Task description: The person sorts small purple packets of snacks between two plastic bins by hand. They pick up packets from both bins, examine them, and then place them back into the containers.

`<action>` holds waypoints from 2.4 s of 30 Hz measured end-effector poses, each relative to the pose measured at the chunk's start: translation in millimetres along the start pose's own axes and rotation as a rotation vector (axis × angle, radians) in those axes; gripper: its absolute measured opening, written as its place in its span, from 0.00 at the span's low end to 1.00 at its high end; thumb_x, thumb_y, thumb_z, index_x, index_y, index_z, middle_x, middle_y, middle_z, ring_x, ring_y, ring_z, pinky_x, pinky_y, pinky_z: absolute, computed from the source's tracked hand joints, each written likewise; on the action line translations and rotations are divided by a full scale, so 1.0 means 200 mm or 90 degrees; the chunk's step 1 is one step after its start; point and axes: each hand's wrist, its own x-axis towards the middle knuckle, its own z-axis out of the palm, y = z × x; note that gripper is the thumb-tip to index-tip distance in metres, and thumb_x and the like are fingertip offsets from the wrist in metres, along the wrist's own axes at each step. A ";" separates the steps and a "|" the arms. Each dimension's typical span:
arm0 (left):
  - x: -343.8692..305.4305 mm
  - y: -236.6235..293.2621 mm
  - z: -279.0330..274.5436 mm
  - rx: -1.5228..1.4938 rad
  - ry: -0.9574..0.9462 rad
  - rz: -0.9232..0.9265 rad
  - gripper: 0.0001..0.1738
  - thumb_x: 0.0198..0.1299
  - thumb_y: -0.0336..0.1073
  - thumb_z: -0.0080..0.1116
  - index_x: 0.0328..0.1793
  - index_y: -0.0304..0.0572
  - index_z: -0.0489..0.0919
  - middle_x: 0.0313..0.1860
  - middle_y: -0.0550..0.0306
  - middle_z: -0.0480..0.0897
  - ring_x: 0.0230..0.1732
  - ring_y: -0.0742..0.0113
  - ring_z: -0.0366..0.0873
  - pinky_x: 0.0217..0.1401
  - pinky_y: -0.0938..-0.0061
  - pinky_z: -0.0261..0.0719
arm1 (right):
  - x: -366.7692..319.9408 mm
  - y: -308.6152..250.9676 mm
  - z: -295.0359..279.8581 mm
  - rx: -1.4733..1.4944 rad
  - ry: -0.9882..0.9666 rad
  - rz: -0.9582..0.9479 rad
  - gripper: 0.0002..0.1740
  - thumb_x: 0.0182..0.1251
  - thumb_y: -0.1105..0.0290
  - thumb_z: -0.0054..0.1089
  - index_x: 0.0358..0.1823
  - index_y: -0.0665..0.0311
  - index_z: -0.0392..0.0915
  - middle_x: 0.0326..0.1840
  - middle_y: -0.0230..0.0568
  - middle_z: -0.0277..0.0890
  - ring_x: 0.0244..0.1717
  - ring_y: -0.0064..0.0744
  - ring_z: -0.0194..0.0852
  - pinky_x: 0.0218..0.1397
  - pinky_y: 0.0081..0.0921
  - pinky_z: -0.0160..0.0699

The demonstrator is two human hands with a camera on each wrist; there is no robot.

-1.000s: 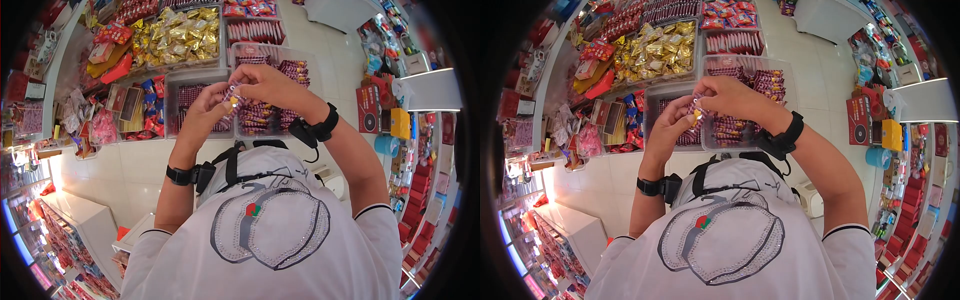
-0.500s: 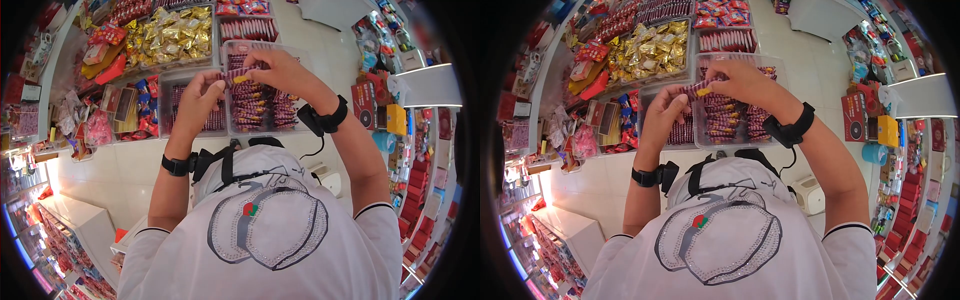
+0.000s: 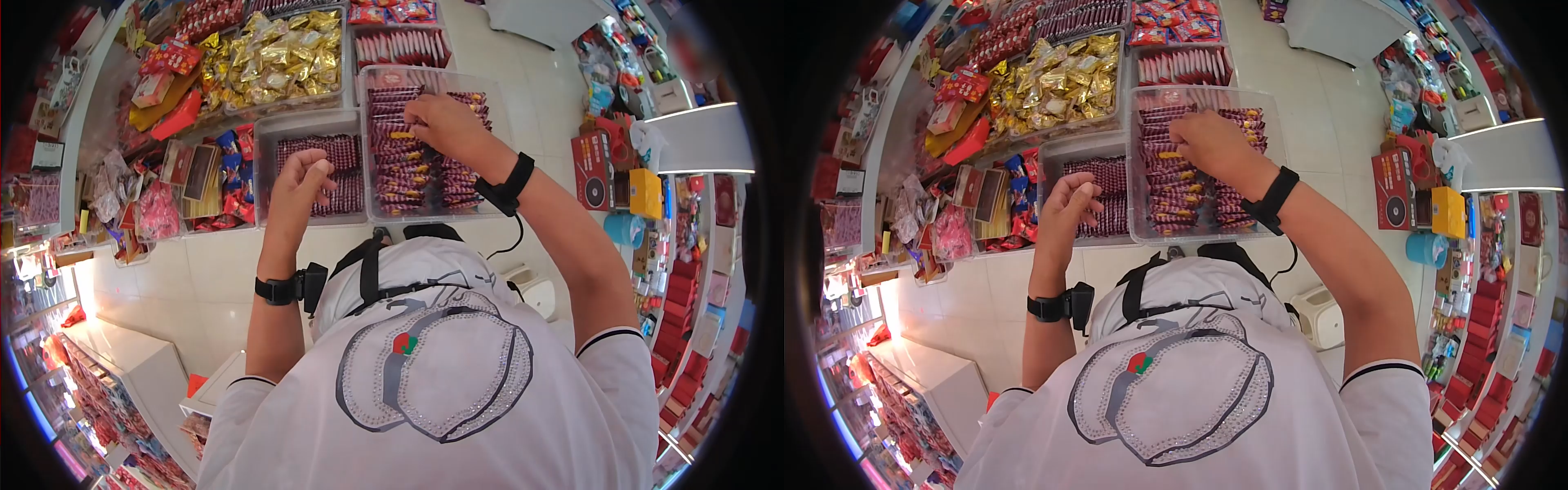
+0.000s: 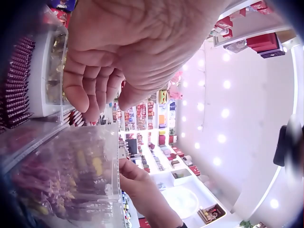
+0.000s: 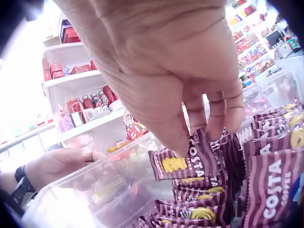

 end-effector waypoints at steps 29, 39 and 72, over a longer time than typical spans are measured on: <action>-0.03 -0.08 -0.03 0.023 -0.037 -0.064 0.21 0.76 0.46 0.58 0.64 0.38 0.77 0.50 0.58 0.84 0.42 0.75 0.81 0.42 0.79 0.78 | 0.02 0.01 0.13 -0.153 0.058 -0.028 0.13 0.58 0.74 0.67 0.44 0.61 0.78 0.44 0.47 0.78 0.49 0.52 0.81 0.50 0.47 0.83; 0.03 -0.11 -0.14 0.036 0.029 -0.069 0.21 0.76 0.47 0.58 0.64 0.39 0.78 0.49 0.58 0.84 0.42 0.74 0.82 0.41 0.79 0.79 | -0.02 -0.12 -0.09 0.058 0.022 0.073 0.11 0.66 0.65 0.67 0.40 0.63 0.76 0.39 0.47 0.77 0.42 0.51 0.80 0.43 0.46 0.78; 0.72 -0.54 -0.13 0.662 -0.177 0.123 0.34 0.64 0.42 0.65 0.73 0.30 0.72 0.70 0.31 0.75 0.69 0.34 0.74 0.72 0.53 0.75 | -0.43 -0.16 -0.20 0.419 0.004 0.326 0.09 0.76 0.68 0.63 0.44 0.68 0.77 0.34 0.28 0.76 0.36 0.17 0.69 0.42 0.20 0.71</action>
